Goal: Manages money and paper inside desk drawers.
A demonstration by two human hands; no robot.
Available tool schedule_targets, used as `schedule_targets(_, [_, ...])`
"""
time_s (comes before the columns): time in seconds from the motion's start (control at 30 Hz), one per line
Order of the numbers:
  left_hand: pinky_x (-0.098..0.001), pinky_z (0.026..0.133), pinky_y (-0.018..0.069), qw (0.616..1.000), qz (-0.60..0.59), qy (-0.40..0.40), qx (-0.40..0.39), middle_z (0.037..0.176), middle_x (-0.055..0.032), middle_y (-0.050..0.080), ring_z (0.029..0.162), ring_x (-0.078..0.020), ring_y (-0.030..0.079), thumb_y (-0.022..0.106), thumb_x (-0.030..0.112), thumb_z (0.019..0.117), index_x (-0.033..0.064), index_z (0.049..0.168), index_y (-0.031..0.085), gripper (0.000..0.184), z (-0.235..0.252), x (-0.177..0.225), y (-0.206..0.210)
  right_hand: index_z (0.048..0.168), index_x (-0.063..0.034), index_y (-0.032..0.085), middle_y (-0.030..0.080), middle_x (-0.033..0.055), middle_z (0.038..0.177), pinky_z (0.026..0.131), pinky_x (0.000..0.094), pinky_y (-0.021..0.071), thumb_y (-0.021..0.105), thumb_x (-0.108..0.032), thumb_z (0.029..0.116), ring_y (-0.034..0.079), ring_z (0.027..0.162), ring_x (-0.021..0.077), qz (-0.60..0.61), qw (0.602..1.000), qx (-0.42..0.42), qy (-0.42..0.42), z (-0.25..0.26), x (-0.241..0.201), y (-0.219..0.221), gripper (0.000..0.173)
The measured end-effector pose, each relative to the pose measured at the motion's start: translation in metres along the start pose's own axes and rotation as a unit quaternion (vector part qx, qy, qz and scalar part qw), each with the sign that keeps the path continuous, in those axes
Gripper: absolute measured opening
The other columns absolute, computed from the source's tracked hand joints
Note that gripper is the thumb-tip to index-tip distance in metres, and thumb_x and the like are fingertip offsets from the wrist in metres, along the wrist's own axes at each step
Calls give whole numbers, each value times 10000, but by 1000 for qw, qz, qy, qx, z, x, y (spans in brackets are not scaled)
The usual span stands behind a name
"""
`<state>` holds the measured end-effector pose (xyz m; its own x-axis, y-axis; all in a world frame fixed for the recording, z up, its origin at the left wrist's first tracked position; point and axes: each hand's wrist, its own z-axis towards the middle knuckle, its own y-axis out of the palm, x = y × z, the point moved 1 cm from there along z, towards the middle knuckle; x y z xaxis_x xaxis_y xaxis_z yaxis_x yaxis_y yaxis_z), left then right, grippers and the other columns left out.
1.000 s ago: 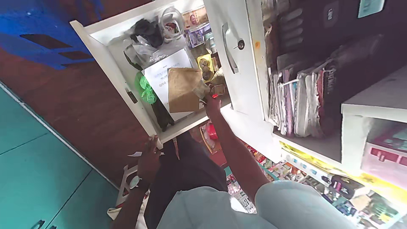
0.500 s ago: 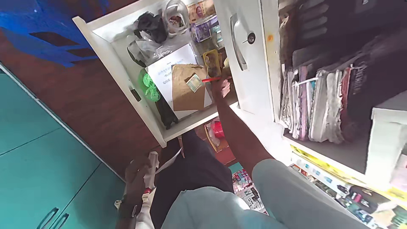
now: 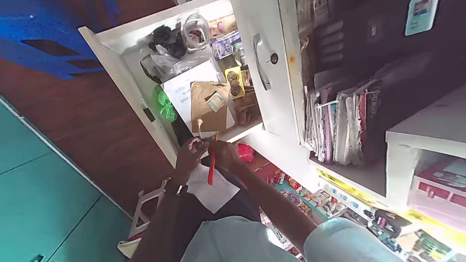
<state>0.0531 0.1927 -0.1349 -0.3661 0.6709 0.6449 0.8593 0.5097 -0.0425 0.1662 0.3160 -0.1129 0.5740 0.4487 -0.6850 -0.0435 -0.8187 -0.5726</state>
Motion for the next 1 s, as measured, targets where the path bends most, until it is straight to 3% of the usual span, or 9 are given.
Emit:
schedule_targets(0.1, [-277, 842, 579, 995, -56, 47, 61, 893, -7, 726, 851, -46, 687, 597, 130, 983, 7, 1038, 702, 171, 3, -2, 1, 1089, -12, 747, 712, 109, 802, 648, 380, 549, 595, -186, 997, 645, 664, 187, 122, 986, 9, -113, 1, 12, 9, 248])
schedule_targets(0.17, [-255, 807, 587, 988, -121, 46, 84, 847, 20, 727, 820, -26, 691, 564, 27, 961, 8, 965, 693, 130, 2, -10, -6, 984, 16, 742, 708, 86, 820, 691, 291, 526, 713, -220, 943, 615, 708, 97, 214, 973, 32, -79, 4, 20, 5, 242])
schedule_targets(0.23, [-289, 820, 593, 979, -174, 1, 104, 894, -35, 733, 847, -81, 700, 595, 8, 969, -24, 1006, 684, 101, 0, -16, -15, 1037, 23, 702, 714, 115, 887, 731, 393, 582, 672, -146, 947, 677, 784, 171, 223, 963, 143, 54, 14, 39, -3, 194])
schedule_targets(0.3, [-311, 810, 604, 969, -220, -41, 106, 919, -65, 735, 848, -124, 709, 609, 55, 1002, -22, 1058, 677, 117, -8, -15, -23, 1304, -21, 621, 689, 192, 1121, 848, 522, 558, 575, -226, 1045, 680, 976, 303, 159, 931, 273, 180, 45, 74, -15, 334])
schedule_targets(0.43, [-327, 822, 614, 958, -262, -43, 105, 942, -79, 742, 870, -146, 723, 606, 53, 1000, -27, 1103, 658, 141, -22, -25, -29, 1464, 2, 490, 637, 253, 1312, 1038, 546, 475, 562, -312, 1046, 623, 1208, 388, 75, 863, 368, 338, 125, 139, -42, 528])
schedule_targets(0.53, [-336, 816, 622, 952, -277, -46, 121, 917, -83, 747, 851, -156, 731, 619, 17, 975, -45, 1080, 658, 128, -33, -39, -28, 1277, -7, 643, 671, 229, 1242, 1057, 528, 462, 657, -256, 953, 609, 1224, 368, 49, 833, 368, 411, 163, 163, -54, 408])
schedule_targets(0.7, [-335, 842, 618, 950, -280, -69, 116, 945, -77, 751, 884, -150, 731, 614, 25, 985, -36, 1093, 662, 134, -47, -50, -23, 1329, -123, 669, 681, 163, 1296, 1046, 521, 473, 621, -287, 981, 612, 1266, 323, -12, 822, 357, 445, 170, 169, -61, 388])
schedule_targets(0.87, [-332, 815, 624, 942, -308, -58, 123, 917, -74, 757, 853, -150, 735, 618, 13, 977, -35, 1057, 683, 113, -46, -52, -20, 1243, -91, 704, 701, 185, 1215, 1023, 506, 488, 717, -311, 921, 639, 1197, 336, 34, 780, 426, 458, 149, 161, -46, 390])
schedule_targets(1.0, [-332, 833, 619, 943, -300, -71, 127, 957, -76, 750, 888, -144, 730, 612, 52, 996, -40, 1122, 658, 162, -43, -50, -21, 1159, -85, 729, 727, 177, 1118, 971, 548, 494, 764, -484, 890, 670, 1101, 347, 60, 781, 445, 433, 125, 143, -34, 482])
